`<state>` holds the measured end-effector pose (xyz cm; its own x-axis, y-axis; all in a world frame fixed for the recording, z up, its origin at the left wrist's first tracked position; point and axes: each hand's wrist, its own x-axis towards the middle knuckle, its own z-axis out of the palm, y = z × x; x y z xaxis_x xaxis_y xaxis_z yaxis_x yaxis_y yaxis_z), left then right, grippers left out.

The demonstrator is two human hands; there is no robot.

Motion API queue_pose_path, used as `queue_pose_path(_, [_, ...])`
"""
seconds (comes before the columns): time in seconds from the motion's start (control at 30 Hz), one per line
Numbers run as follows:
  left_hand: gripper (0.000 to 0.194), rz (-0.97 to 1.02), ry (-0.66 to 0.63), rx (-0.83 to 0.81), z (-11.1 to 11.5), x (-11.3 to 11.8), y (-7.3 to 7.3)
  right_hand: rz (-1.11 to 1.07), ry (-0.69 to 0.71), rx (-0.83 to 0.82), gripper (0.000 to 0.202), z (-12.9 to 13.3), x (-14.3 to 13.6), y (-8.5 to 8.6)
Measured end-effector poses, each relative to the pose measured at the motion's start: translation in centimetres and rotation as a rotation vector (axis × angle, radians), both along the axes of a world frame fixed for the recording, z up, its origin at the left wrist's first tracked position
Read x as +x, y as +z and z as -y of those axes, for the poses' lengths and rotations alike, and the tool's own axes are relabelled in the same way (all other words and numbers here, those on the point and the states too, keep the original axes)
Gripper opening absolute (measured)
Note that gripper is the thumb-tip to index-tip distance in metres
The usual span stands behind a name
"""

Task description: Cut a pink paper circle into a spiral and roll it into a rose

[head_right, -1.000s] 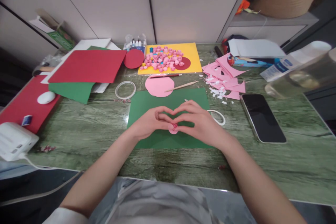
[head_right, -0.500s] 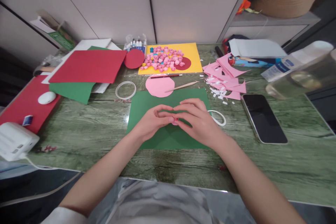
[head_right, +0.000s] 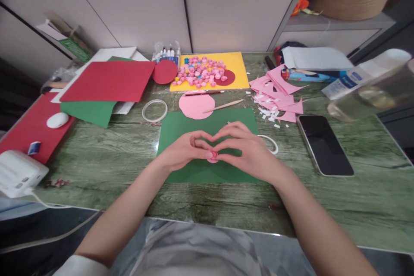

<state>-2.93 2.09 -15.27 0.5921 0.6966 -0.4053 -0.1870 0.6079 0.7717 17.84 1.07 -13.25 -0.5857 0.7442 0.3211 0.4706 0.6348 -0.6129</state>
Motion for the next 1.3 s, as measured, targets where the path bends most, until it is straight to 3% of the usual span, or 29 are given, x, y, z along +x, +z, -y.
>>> queue_pose_path(0.17, [0.041,-0.021,-0.064,0.013,0.0,-0.1,0.2,0.013,0.058,-0.025,0.009,0.2,-0.3,0.0])
queue_pose_path(0.4, [0.038,-0.033,0.141,0.013,0.2,0.6,-0.2,0.009,-0.039,0.134,0.009,0.0,-0.5,-0.7])
queue_pose_path(0.7, [0.036,0.016,0.211,-0.002,0.4,0.9,-0.3,0.046,-0.081,0.296,0.013,0.2,-0.8,-0.7])
queue_pose_path(1.0, [0.036,0.041,0.208,-0.004,0.4,0.9,-0.3,0.027,-0.090,0.363,0.017,0.3,-0.8,-0.7])
queue_pose_path(1.3, [0.034,0.008,0.163,0.096,0.3,0.5,0.2,-0.007,-0.092,0.313,0.016,0.3,-0.7,-0.5])
